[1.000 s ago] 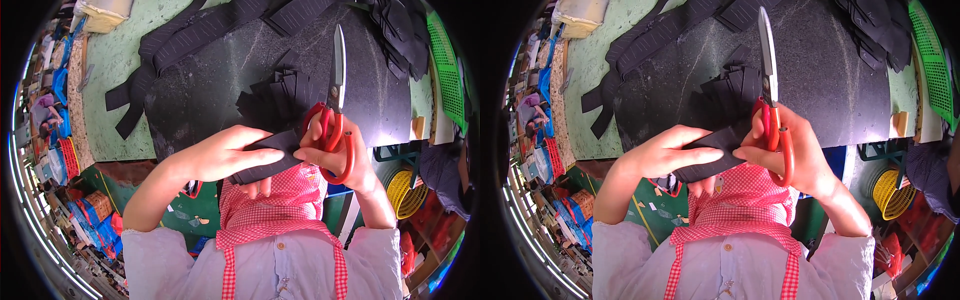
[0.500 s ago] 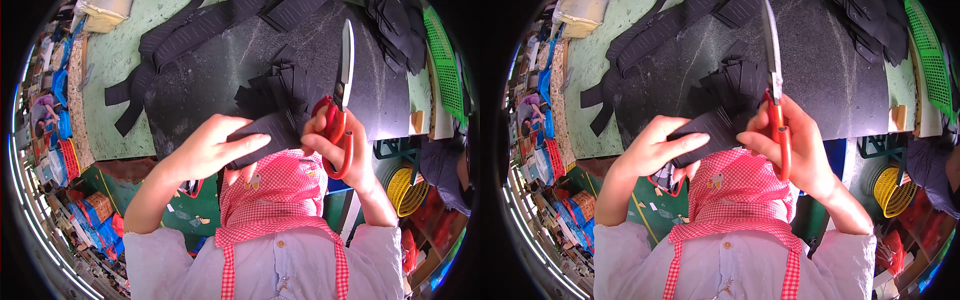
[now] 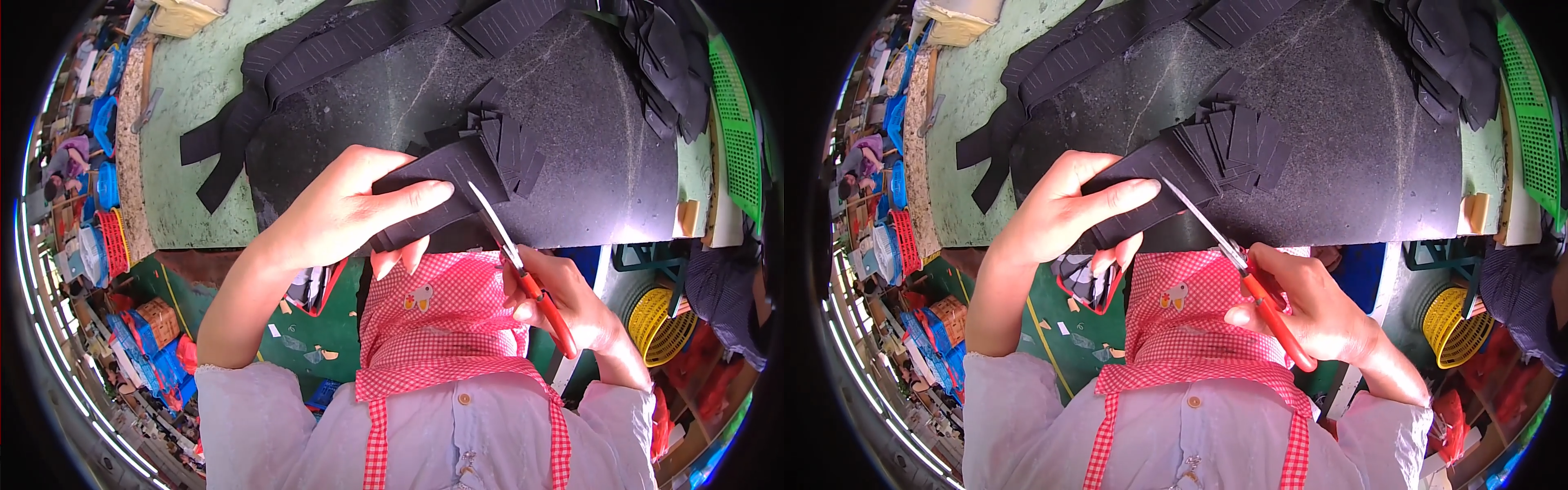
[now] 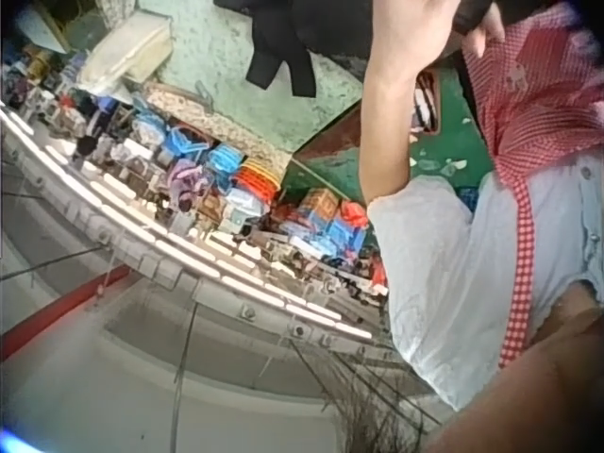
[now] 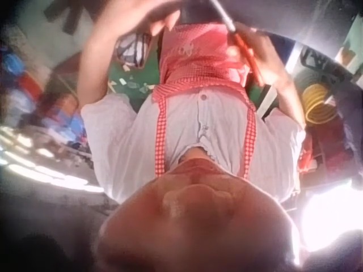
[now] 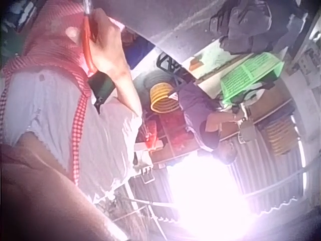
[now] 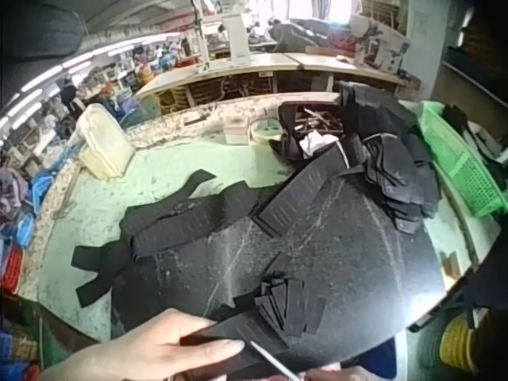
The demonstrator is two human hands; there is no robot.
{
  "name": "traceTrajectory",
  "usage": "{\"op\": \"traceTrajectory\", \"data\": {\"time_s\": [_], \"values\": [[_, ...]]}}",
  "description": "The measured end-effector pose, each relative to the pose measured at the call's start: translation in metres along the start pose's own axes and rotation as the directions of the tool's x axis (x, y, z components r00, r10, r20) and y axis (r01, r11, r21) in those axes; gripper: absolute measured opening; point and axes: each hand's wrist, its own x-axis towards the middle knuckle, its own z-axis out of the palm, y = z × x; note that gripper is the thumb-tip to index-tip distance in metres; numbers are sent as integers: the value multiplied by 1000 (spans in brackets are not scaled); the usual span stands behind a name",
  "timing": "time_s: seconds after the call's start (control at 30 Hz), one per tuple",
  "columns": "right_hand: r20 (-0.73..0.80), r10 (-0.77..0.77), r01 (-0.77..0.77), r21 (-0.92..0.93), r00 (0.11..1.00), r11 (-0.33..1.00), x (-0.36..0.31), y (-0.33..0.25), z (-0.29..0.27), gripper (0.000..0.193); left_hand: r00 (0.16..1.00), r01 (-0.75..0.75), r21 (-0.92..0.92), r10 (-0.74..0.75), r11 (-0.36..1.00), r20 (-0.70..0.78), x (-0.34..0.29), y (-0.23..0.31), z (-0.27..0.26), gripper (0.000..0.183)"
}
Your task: Cutting strips of black material into smaller rectangular pieces using scissors at a manufacturing workbench.
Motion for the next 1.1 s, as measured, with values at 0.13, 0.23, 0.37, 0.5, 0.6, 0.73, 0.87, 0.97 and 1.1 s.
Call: {"op": "traceTrajectory", "data": {"time_s": [0.13,0.23,0.37,0.5,0.6,0.73,0.87,0.97,1.1], "values": [[22,31,-32,69,999,997,0,0,-2,55,996,-14,-12,15,1000,91,4,0,-3,27],[36,46,-52,194,998,980,0,1,-3,56,994,17,-17,-15,1000,108,6,2,-3,28],[-25,46,-41,176,999,984,1,1,-1,47,993,31,-47,-25,998,111,10,-1,-4,29],[-91,89,-67,219,992,973,-1,-6,3,40,992,20,-82,-10,996,126,17,-6,-8,29],[-134,64,-44,151,989,988,6,0,2,43,992,53,-62,-46,997,114,24,-3,-8,28],[-148,122,-85,229,981,970,11,-7,-2,43,982,86,-70,-73,994,175,35,-5,-4,27],[-124,131,-101,226,984,969,12,-9,-12,34,982,81,-81,-65,993,176,37,-13,-11,27],[-214,76,-4,320,974,947,16,-13,-12,28,969,136,-117,-108,984,220,33,-12,-3,26],[-337,12,147,444,942,884,39,-23,-10,26,954,157,-43,-140,987,265,26,-8,14,25]]}}
